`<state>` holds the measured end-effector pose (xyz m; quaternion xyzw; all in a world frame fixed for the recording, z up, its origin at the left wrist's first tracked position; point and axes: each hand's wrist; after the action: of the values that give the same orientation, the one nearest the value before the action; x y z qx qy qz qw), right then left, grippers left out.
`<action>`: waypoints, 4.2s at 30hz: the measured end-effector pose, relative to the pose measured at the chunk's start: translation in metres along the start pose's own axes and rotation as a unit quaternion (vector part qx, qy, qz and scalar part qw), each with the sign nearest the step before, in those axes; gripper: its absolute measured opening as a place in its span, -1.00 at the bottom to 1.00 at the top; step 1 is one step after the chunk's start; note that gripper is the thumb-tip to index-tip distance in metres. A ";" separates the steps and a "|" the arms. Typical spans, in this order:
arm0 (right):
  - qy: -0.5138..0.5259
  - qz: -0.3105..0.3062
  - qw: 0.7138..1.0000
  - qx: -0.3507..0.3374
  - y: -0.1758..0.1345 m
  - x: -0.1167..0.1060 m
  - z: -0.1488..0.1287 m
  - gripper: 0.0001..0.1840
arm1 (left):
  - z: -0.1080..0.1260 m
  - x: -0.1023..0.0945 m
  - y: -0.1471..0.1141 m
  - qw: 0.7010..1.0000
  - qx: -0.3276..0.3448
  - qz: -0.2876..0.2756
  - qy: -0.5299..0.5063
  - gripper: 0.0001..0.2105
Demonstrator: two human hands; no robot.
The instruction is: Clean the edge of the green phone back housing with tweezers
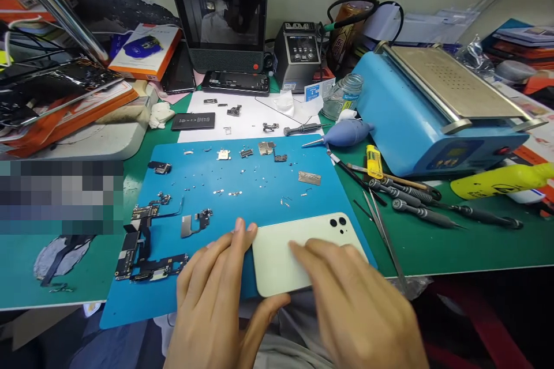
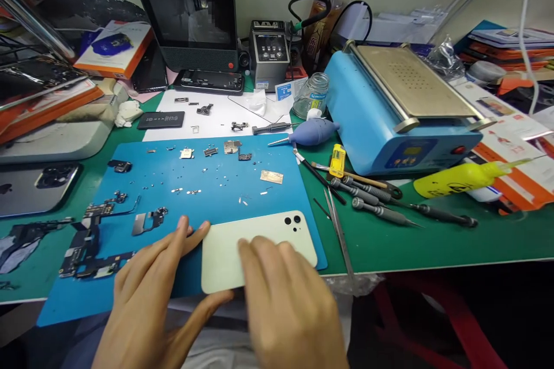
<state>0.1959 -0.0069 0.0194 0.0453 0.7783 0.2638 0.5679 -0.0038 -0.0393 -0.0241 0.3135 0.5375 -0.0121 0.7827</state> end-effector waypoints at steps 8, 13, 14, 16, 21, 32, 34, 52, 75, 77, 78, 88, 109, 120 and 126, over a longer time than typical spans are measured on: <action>0.001 0.016 1.000 0.007 0.004 0.002 -0.001 -0.60 | -0.003 0.003 -0.001 1.000 -0.004 -0.007 0.001 -0.25; -0.006 0.012 1.000 -0.014 0.000 -0.001 -0.004 -0.59 | -0.003 0.001 -0.002 1.000 0.000 -0.005 0.001 -0.30; -0.007 0.010 1.000 -0.018 -0.001 -0.001 -0.005 -0.60 | -0.003 0.001 -0.002 1.000 0.001 -0.005 0.002 -0.29; -0.013 0.012 1.000 -0.018 -0.002 -0.002 -0.007 -0.64 | -0.002 0.001 -0.002 1.000 0.002 -0.005 0.002 -0.25; 0.010 0.010 0.999 -0.040 -0.002 -0.002 -0.003 -0.57 | -0.003 0.002 -0.002 1.000 0.011 -0.009 0.005 -0.34; -0.027 0.043 0.995 0.087 -0.050 -0.020 0.029 -0.64 | -0.010 -0.001 0.014 0.987 0.134 0.002 0.084 -0.41; -0.033 0.047 0.992 0.114 -0.056 -0.022 0.032 -0.64 | -0.013 -0.001 0.018 0.986 0.150 -0.004 0.076 -0.41; -0.069 0.045 0.985 0.149 -0.038 -0.025 0.038 -0.70 | -0.016 -0.002 0.017 0.986 0.157 -0.010 0.061 -0.47; -0.034 0.033 0.992 0.119 -0.012 -0.017 0.060 -0.81 | -0.013 0.003 0.013 0.993 0.112 -0.006 0.037 -0.42; -0.039 0.031 0.992 0.114 -0.016 -0.021 0.061 -0.78 | -0.013 0.002 0.014 0.993 0.113 -0.011 0.038 -0.41; -0.042 0.030 0.992 0.113 -0.018 -0.022 0.061 -0.78 | -0.014 0.002 0.014 0.992 0.115 -0.012 0.039 -0.41; -0.033 0.025 0.991 0.124 -0.019 -0.020 0.059 -0.71 | -0.011 0.000 0.014 0.992 0.118 -0.021 0.045 -0.46; -0.073 0.037 0.995 0.054 -0.001 -0.013 0.050 -0.65 | -0.016 0.003 0.013 0.990 0.130 -0.020 0.044 -0.36; -0.089 0.022 0.996 -0.008 -0.001 -0.019 0.055 -0.63 | -0.014 0.001 0.006 0.993 0.094 -0.046 0.048 -0.22; -0.083 0.023 0.996 -0.001 -0.001 -0.018 0.057 -0.66 | -0.015 0.001 0.009 0.992 0.107 -0.049 0.050 -0.21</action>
<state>0.2545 0.0062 0.0219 0.0843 0.7274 0.2726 0.6241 -0.0129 -0.0247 -0.0239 0.3687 0.5861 -0.0924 0.7155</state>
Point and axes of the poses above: each hand's wrist, its own y-axis towards the middle knuckle, its own x-axis out of the palm, z = x × y, and after that the axes turned 15 degrees about x, right-handed
